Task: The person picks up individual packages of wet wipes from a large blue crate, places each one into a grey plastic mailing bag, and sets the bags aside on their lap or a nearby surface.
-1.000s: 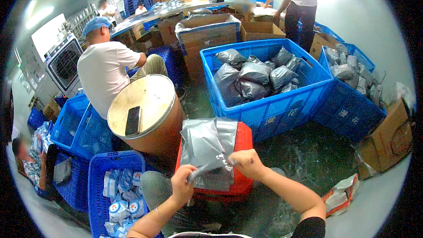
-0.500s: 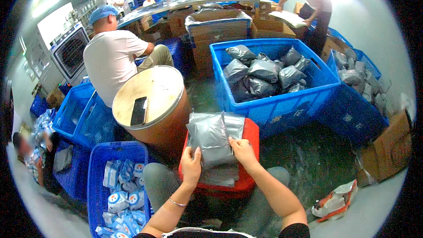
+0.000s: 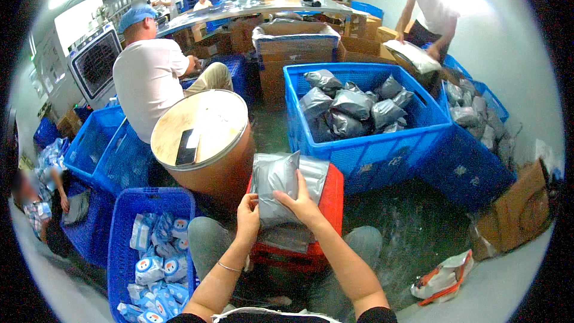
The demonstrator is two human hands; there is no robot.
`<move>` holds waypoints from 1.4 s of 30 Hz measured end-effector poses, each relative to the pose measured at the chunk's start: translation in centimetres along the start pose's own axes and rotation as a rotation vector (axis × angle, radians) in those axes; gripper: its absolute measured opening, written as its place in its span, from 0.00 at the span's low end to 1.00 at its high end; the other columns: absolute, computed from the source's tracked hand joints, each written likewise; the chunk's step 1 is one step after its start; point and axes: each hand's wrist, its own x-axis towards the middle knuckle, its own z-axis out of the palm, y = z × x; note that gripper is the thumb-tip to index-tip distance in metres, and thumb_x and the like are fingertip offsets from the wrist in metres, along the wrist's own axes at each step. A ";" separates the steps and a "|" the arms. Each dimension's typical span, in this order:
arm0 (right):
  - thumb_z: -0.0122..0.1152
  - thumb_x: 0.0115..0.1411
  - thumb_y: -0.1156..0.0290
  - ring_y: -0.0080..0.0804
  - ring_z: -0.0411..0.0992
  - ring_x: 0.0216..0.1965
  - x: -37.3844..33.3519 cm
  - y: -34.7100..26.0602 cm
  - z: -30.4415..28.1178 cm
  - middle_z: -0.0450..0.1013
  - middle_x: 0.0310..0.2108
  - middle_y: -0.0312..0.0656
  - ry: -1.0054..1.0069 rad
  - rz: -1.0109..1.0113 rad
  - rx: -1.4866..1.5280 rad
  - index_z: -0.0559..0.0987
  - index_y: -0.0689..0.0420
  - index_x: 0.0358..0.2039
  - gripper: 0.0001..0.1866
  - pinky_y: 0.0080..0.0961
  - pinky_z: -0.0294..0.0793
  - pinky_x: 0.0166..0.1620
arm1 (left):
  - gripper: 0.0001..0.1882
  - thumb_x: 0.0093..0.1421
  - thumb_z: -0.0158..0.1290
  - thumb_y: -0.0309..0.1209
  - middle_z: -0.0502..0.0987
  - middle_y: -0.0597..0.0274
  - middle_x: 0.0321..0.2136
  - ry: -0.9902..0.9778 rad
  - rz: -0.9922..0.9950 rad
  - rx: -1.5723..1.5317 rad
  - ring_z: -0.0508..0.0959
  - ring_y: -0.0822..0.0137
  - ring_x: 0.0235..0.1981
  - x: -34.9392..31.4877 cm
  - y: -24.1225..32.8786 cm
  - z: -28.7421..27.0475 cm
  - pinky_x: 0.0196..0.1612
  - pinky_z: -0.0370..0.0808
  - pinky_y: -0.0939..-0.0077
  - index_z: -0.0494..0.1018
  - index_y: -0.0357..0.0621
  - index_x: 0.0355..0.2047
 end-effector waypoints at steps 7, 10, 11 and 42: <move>0.62 0.54 0.70 0.40 0.59 0.64 -4.8 -5.3 -6.9 0.54 0.67 0.45 0.430 -0.157 0.703 0.51 0.53 0.70 0.46 0.37 0.61 0.63 | 0.06 0.62 0.55 0.23 0.75 0.61 0.29 -0.059 -0.192 -0.392 0.81 0.69 0.28 -1.2 2.2 -0.9 0.31 0.78 0.78 0.72 0.36 0.38; 0.61 0.61 0.55 0.45 0.54 0.66 -5.1 -8.3 -12.5 0.51 0.68 0.44 0.601 -0.393 0.764 0.47 0.46 0.72 0.44 0.44 0.60 0.63 | 0.06 0.61 0.56 0.23 0.77 0.59 0.31 -0.120 -0.065 -0.069 0.82 0.68 0.30 -1.8 1.8 -0.2 0.33 0.78 0.77 0.72 0.33 0.37; 0.59 0.62 0.52 0.45 0.54 0.66 -4.7 -8.7 -14.0 0.51 0.68 0.44 0.703 -0.449 0.693 0.47 0.46 0.72 0.45 0.43 0.60 0.63 | 0.06 0.61 0.56 0.23 0.78 0.59 0.31 -0.154 0.007 0.049 0.82 0.69 0.30 -1.7 1.7 0.5 0.34 0.78 0.77 0.73 0.33 0.37; 0.53 0.66 0.55 0.57 0.69 0.54 1.8 -11.0 -39.7 0.68 0.55 0.59 1.171 -0.420 -1.328 0.68 0.55 0.61 0.27 0.56 0.66 0.56 | 0.20 0.53 0.60 0.27 0.71 0.46 0.43 -0.399 0.579 0.748 0.71 0.47 0.46 -5.0 3.8 2.7 0.50 0.69 0.59 0.73 0.36 0.46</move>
